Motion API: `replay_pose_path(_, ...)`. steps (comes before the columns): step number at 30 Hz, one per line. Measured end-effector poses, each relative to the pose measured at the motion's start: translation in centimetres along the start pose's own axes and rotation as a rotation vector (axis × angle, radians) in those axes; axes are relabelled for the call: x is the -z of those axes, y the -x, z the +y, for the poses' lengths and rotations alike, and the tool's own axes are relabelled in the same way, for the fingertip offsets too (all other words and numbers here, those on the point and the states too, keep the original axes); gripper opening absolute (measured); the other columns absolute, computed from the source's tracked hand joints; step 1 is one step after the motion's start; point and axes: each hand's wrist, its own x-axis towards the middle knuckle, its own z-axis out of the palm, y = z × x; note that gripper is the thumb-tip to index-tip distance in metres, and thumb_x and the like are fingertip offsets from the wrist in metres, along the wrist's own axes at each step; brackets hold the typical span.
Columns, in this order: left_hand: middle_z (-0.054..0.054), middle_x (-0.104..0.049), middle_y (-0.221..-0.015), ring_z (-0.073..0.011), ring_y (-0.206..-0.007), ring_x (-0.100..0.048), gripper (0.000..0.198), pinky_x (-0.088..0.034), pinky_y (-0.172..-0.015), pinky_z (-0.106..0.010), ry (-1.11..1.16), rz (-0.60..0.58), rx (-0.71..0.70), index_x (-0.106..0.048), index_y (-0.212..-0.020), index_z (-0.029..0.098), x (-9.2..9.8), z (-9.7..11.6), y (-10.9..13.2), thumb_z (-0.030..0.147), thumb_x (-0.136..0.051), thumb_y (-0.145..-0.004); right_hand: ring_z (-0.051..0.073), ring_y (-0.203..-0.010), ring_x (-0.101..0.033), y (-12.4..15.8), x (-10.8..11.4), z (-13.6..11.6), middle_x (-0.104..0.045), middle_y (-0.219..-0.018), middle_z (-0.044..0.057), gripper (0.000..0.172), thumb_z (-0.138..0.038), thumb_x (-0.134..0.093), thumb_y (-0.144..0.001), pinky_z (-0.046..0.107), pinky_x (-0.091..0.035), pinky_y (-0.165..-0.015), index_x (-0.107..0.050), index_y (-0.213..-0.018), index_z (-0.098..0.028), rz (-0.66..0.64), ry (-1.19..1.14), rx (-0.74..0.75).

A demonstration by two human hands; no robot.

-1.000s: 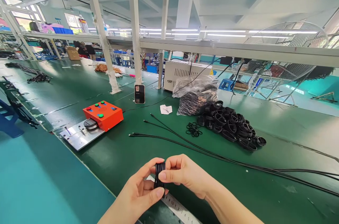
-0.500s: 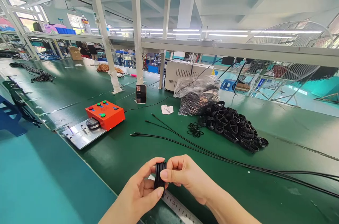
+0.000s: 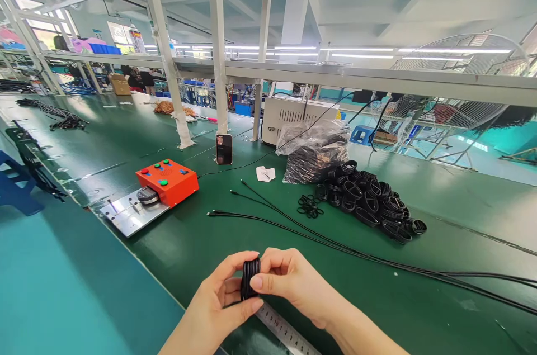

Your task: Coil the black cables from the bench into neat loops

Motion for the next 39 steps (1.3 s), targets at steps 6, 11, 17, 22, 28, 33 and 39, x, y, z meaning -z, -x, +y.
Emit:
replay_pose_path(6, -0.002, -0.074, -0.100, -0.0198, -0.087, -0.067, 0.063, -0.055, -0.086, -0.031, -0.048, -0.003, 0.003, -0.057, -0.132, 0.029, -0.1, -0.8, -0.1, 0.025, -0.079, -0.073, 0.007, -0.050, -0.024, 0.2, -0.9, 0.2, -0.034, -0.048, -0.008, 0.050, -0.051, -0.079, -0.065, 0.025, -0.016, -0.051, -0.046, -0.052, -0.017, 0.081, -0.049, -0.085)
replay_pose_path(11, -0.002, -0.074, -0.104, -0.0183, -0.086, -0.068, 0.054, -0.055, -0.084, -0.028, -0.059, 0.054, -0.002, -0.063, -0.123, 0.029, -0.9, -1.6, -0.3, 0.024, -0.081, -0.071, 0.007, -0.052, -0.027, 0.2, -1.7, 0.6, -0.038, -0.053, -0.006, 0.050, -0.050, -0.081, -0.061, 0.025, -0.021, -0.053, -0.045, -0.052, -0.017, 0.135, -0.176, -0.030)
replay_pose_path(17, -0.008, -0.074, -0.105, -0.0261, -0.084, -0.073, 0.069, -0.057, -0.080, -0.036, 0.183, 0.074, 0.064, -0.058, -0.126, 0.027, -1.4, -1.2, -1.0, 0.035, -0.086, -0.063, 0.012, -0.057, -0.040, 0.4, 0.5, -1.1, -0.051, -0.064, 0.001, 0.052, -0.058, -0.046, -0.091, 0.027, -0.031, -0.055, -0.064, -0.067, -0.016, 0.216, 0.338, 0.067)
replay_pose_path(22, -0.011, -0.075, -0.101, -0.0290, -0.083, -0.075, 0.089, -0.057, -0.069, -0.034, 0.197, 0.069, 0.174, -0.044, -0.137, 0.027, -1.0, -0.5, -0.9, 0.039, -0.087, -0.060, 0.013, -0.071, -0.051, 0.8, 2.0, -1.9, -0.058, -0.093, 0.002, 0.027, -0.023, -0.055, -0.088, 0.026, -0.040, -0.064, -0.065, -0.113, -0.026, 0.166, 0.813, 0.303)
replay_pose_path(28, -0.010, -0.074, -0.095, -0.0258, -0.077, -0.074, 0.078, -0.056, -0.065, -0.032, 0.212, -0.023, 0.198, -0.050, -0.128, 0.024, -0.8, -0.8, -0.4, 0.032, -0.088, -0.061, 0.015, -0.070, -0.050, 0.3, 1.1, 0.1, -0.058, -0.074, 0.001, 0.030, -0.010, -0.051, -0.087, 0.030, -0.035, -0.069, -0.064, -0.112, -0.020, 0.060, 1.272, 0.576)
replay_pose_path(33, -0.008, -0.073, -0.091, -0.0239, -0.078, -0.072, 0.089, -0.055, -0.068, -0.032, 0.194, -0.069, 0.178, -0.038, -0.140, 0.028, -0.9, -0.9, -0.2, 0.034, -0.085, -0.065, 0.016, -0.071, -0.050, 0.4, 0.9, 0.1, -0.060, -0.075, 0.003, 0.029, -0.008, -0.048, -0.086, 0.031, -0.036, -0.070, -0.064, -0.109, -0.018, 0.065, 1.224, 0.553)
replay_pose_path(39, -0.001, -0.064, -0.096, -0.0112, -0.064, -0.062, 0.079, -0.048, -0.061, -0.024, 0.037, 0.041, 0.078, -0.046, -0.138, 0.036, -1.3, -1.4, -0.2, 0.031, -0.082, -0.069, 0.014, -0.073, -0.052, 1.7, 2.4, -2.5, -0.059, -0.085, -0.001, 0.016, -0.019, -0.056, -0.086, 0.026, -0.041, -0.064, -0.057, -0.101, -0.022, 0.009, 0.761, 0.166)
